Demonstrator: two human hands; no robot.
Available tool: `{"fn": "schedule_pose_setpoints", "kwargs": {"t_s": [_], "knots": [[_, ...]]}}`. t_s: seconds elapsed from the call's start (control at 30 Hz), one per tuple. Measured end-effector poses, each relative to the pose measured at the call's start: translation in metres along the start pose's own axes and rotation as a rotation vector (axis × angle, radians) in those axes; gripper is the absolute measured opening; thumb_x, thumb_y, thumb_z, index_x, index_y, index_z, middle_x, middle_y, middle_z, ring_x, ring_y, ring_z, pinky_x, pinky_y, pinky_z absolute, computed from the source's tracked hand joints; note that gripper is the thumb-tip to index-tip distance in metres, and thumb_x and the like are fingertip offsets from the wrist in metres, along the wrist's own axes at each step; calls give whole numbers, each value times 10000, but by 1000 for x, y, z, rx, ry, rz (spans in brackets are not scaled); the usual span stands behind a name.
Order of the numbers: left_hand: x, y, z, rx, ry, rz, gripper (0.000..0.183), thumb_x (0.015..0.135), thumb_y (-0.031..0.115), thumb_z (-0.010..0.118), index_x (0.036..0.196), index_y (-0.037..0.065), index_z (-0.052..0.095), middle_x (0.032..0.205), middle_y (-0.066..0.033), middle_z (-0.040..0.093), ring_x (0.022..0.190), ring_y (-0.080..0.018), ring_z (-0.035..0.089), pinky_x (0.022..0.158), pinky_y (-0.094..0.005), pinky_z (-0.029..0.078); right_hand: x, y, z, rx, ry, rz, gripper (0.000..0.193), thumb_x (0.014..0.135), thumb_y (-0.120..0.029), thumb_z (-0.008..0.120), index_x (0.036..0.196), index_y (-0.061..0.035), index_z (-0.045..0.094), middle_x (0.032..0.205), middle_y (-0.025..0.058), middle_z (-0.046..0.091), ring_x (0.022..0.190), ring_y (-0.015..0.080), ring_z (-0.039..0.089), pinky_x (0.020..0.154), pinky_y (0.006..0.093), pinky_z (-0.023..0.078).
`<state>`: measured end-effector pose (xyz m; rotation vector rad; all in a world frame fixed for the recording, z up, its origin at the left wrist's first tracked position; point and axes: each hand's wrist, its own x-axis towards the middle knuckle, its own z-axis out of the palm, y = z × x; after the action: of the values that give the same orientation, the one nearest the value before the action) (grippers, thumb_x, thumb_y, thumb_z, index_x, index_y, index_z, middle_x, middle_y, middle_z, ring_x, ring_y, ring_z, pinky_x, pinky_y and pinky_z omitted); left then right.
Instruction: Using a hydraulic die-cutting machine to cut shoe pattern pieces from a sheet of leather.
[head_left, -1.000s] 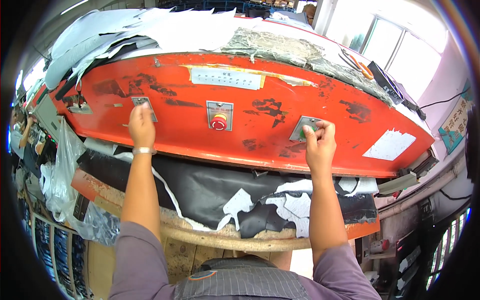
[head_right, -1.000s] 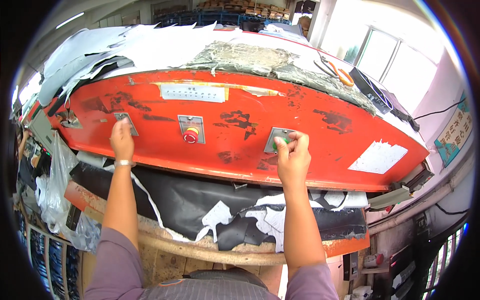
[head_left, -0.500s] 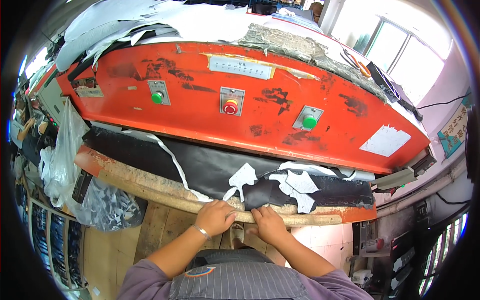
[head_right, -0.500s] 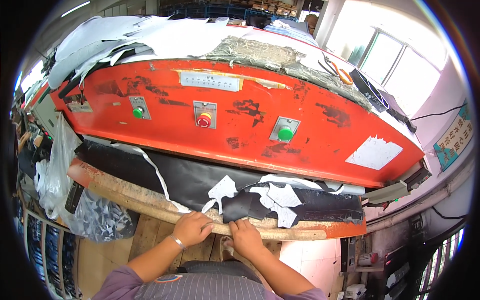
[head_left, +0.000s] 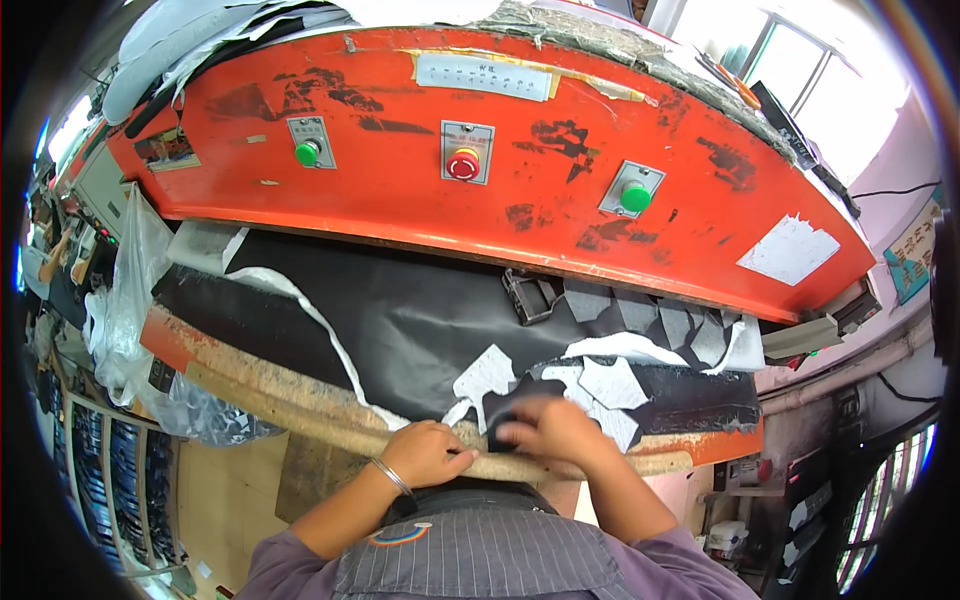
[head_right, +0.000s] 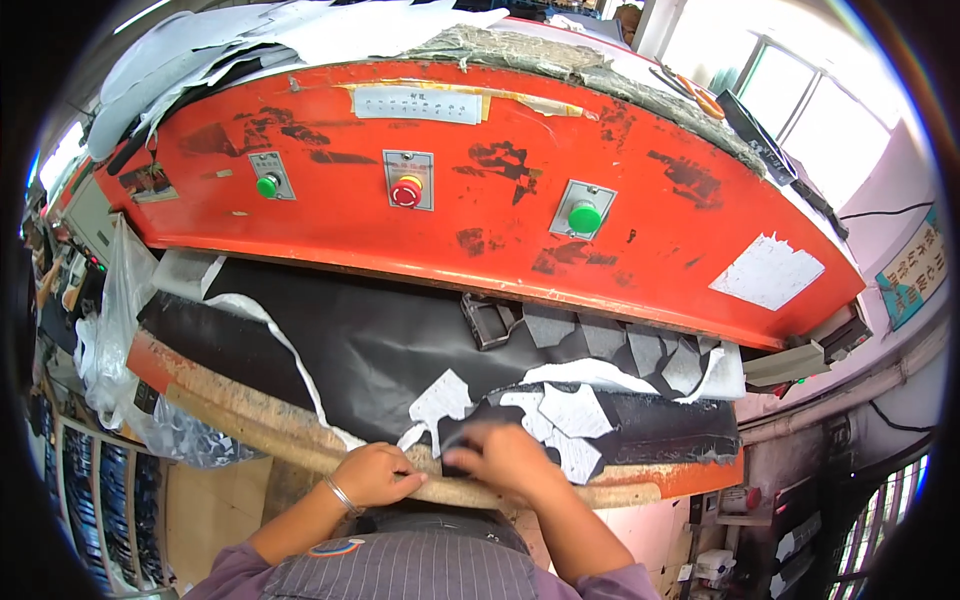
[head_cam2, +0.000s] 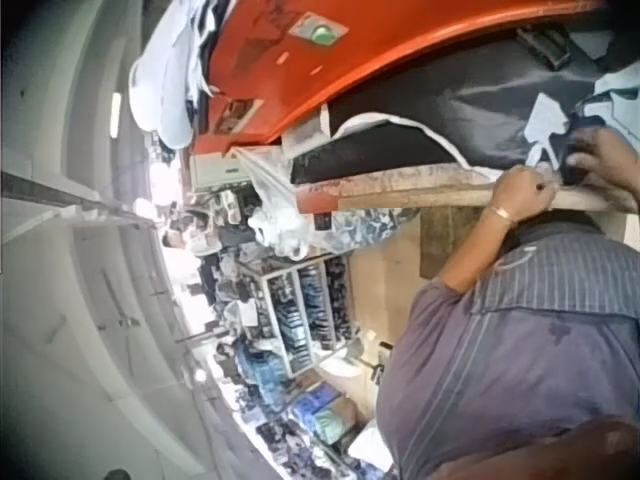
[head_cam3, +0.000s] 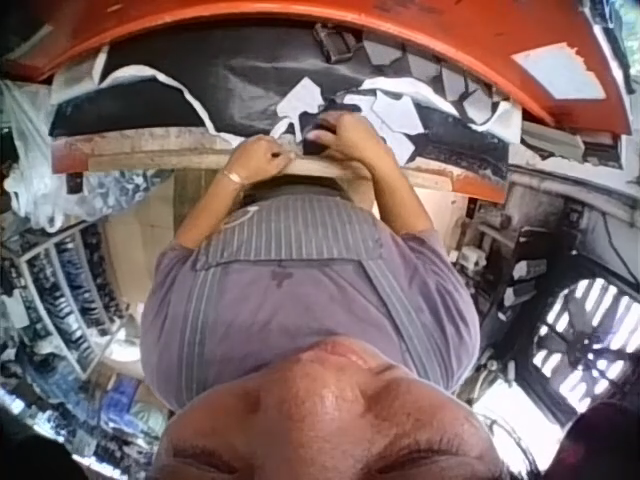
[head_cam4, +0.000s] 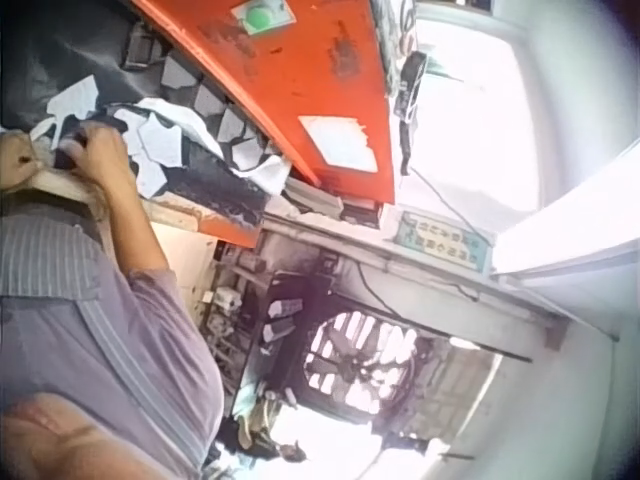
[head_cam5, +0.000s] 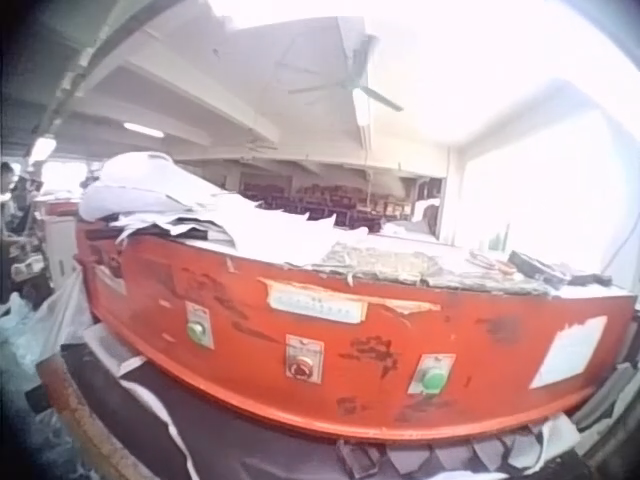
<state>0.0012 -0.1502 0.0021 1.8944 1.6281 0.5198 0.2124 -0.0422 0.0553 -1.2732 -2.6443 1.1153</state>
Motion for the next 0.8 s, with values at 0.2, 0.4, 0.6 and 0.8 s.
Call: {"fn": "schedule_pose_setpoints", "kwargs": {"t_s": [0.2, 0.4, 0.6, 0.8], "knots": [[50, -9, 5, -881, 21, -180, 279, 945, 223, 591, 1084, -8, 664, 945, -71, 690, 805, -124, 632, 727, -274, 520, 88, 7, -23, -355, 448, 200, 819, 750, -580, 693, 1283, 4, 480, 1314, 186, 498, 1254, 324, 459, 939, 535, 439], [124, -16, 1, -1345, 80, -296, 458, 965, 227, 550, 1332, -29, 450, 1299, -170, 518, 1088, -222, 565, 909, -342, 476, 98, 21, -36, -229, 420, 260, 648, 711, -408, 738, 1161, 29, 576, 1176, 201, 509, 1135, 341, 518, 922, 468, 467], [134, 19, 17, -1505, 9, -269, 572, 972, 307, 557, 1416, 14, 348, 1385, -163, 433, 1237, -251, 465, 1002, -390, 416, 14, 63, -51, 907, 334, -61, 663, 688, -317, 750, 1230, 18, 568, 1128, 60, 552, 960, 147, 558, 887, 316, 443], [117, 56, 38, -1296, -72, 101, 637, 922, 151, 642, 1441, 71, 281, 1286, -91, 503, 1184, -166, 493, 986, -322, 428, -15, 40, 8, 1194, 433, -168, 658, 793, -251, 672, 1347, -14, 409, 1256, 88, 505, 1129, 180, 502, 994, 332, 391]]}}
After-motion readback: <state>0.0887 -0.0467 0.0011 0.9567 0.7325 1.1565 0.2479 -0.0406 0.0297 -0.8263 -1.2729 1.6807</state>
